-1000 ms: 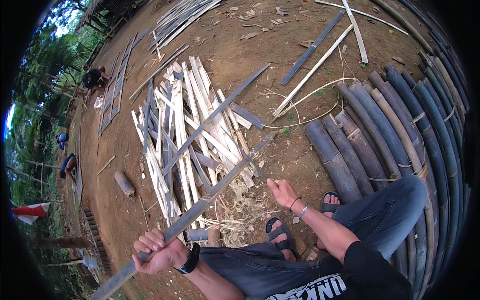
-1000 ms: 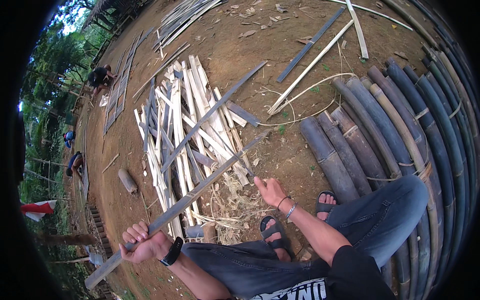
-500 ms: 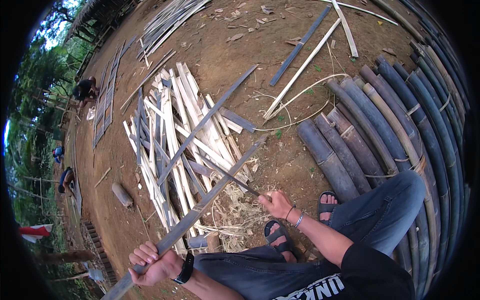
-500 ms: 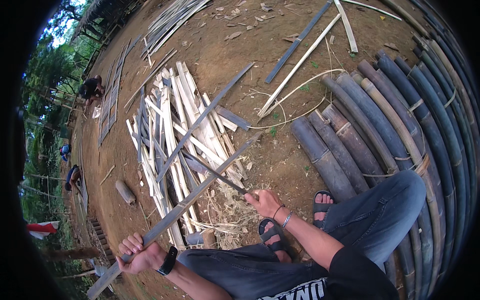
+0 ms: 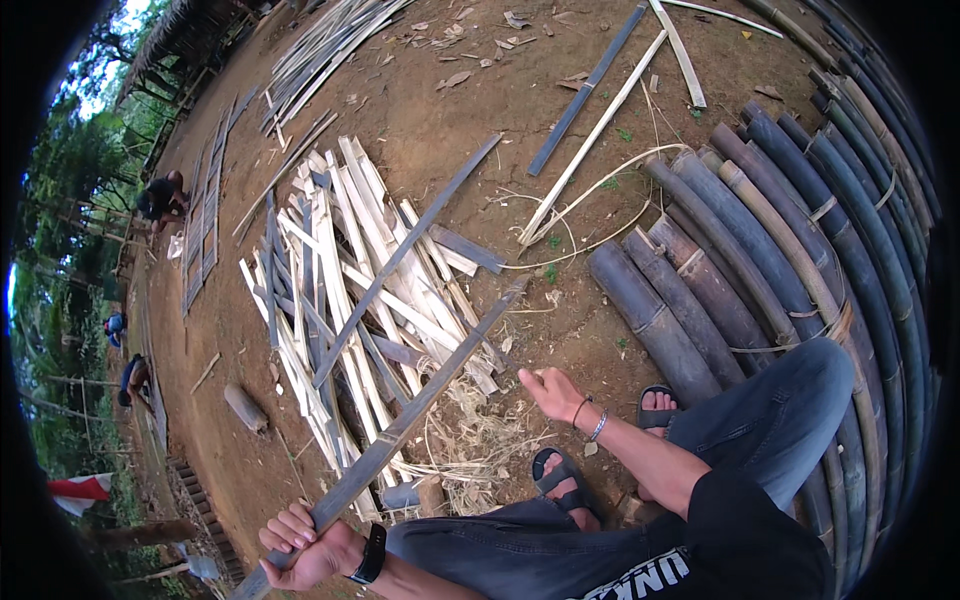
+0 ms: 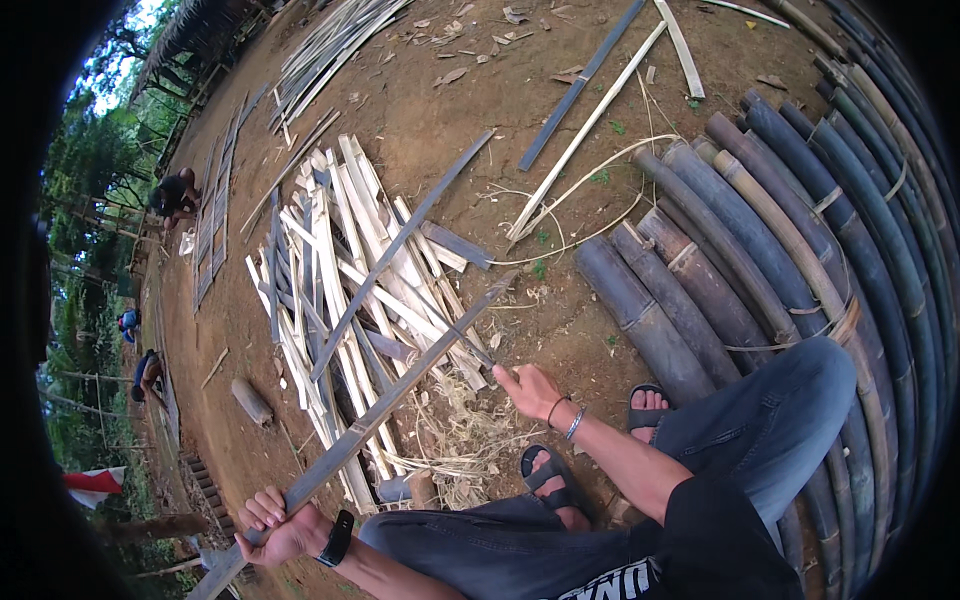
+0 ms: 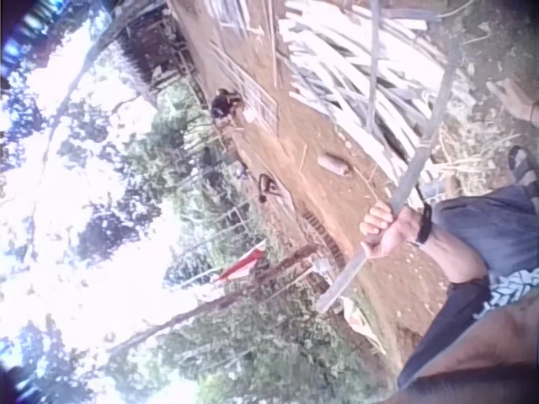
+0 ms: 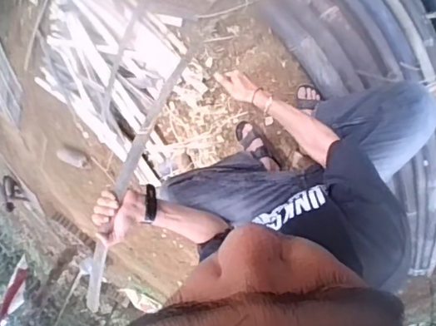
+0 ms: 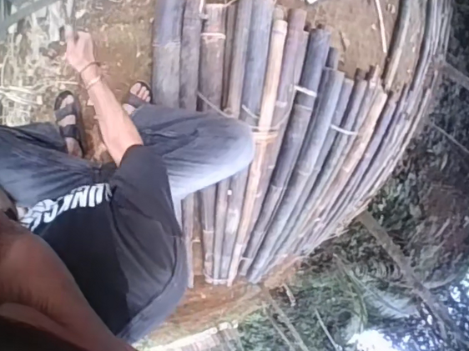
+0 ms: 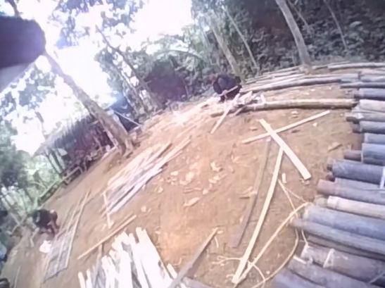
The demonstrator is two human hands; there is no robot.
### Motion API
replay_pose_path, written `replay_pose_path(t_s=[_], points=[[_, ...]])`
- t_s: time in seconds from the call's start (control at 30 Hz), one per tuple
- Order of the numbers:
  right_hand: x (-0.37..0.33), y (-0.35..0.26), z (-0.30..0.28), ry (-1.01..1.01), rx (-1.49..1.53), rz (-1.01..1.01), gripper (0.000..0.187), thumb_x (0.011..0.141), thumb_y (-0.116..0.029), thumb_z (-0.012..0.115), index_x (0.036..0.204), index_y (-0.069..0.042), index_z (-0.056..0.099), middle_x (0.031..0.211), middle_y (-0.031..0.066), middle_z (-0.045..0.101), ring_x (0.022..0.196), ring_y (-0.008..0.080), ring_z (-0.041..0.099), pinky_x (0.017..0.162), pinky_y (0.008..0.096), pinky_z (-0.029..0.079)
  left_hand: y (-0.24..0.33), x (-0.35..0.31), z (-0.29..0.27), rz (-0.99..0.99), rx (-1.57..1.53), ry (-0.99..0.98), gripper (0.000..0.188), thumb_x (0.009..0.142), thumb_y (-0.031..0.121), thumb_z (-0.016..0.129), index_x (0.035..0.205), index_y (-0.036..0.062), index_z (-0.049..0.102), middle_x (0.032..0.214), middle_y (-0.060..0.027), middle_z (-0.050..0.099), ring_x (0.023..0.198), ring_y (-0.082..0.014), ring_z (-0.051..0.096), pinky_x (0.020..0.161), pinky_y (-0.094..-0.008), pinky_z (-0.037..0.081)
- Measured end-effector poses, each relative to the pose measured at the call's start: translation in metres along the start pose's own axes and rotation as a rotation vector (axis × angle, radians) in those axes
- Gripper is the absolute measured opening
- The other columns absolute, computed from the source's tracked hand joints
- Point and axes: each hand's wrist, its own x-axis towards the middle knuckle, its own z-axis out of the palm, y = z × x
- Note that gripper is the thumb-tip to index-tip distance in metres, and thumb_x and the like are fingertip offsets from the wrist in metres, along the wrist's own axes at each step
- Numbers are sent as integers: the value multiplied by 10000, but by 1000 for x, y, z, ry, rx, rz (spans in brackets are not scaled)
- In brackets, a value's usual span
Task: The person shapes and smooths a long bamboo strip using a blade, repeatedly drawing the blade along the edge of the wood while holding it.
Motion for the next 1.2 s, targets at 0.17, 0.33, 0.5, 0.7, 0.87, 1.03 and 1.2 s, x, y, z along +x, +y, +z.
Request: replay_pose_path(t_s=[0.17, 0.33, 0.5, 0.7, 0.87, 1.03, 1.2], points=[[44, 36, -15, -10, 67, 160, 739, 898, -606, 397, 550, 36, 514, 468, 184, 440, 496, 270, 528, 554, 437, 428, -6, 10, -3, -1, 8, 100, 379, 817, 379, 504, 595, 125, 333, 473, 1, 322, 390, -105, 337, 427, -241, 277], [15, 19, -5, 9, 6, 33, 770, 897, -610, 404, 521, 60, 466, 438, 166, 390, 440, 223, 455, 507, 455, 395, -5, 14, -5, -18, 12, 96, 382, 814, 378, 505, 588, 127, 327, 476, 3, 310, 390, -105, 323, 419, -234, 273], [46, 38, -31, -27, 37, 348, 791, 885, -635, 388, 578, 80, 527, 559, 290, 507, 593, 380, 606, 585, 480, 445, -5, 13, -8, -22, 8, 113, 370, 773, 355, 545, 574, 129, 330, 495, 1, 306, 405, -113, 311, 421, -243, 237], [37, 51, 4, 110, -16, 33, 755, 908, -600, 383, 532, 48, 477, 438, 165, 417, 442, 260, 480, 514, 446, 393, -7, 17, 2, 19, 60, 206, 375, 783, 358, 531, 568, 127, 327, 492, 2, 300, 404, -113, 311, 414, -245, 241], [48, 61, -5, 111, 147, 396, 813, 883, -647, 372, 590, 99, 504, 523, 247, 496, 569, 344, 580, 604, 473, 431, -8, 12, 6, 42, 93, 231, 374, 790, 356, 520, 568, 127, 325, 494, 5, 299, 404, -111, 304, 412, -242, 233], [47, 89, -6, 51, 102, 312, 813, 883, -649, 374, 565, 86, 512, 523, 231, 515, 572, 346, 582, 637, 476, 442, -10, 20, 3, -2, 67, 234, 378, 800, 359, 503, 566, 127, 318, 491, 4, 301, 403, -109, 306, 419, -243, 235], [48, 43, -1, 71, 206, 304, 764, 885, -649, 378, 498, -6, 523, 452, 113, 488, 491, 247, 553, 529, 410, 435, -7, 22, -11, -2, 47, 150, 375, 803, 362, 496, 564, 132, 319, 485, 4, 305, 406, -107, 311, 424, -242, 236]])
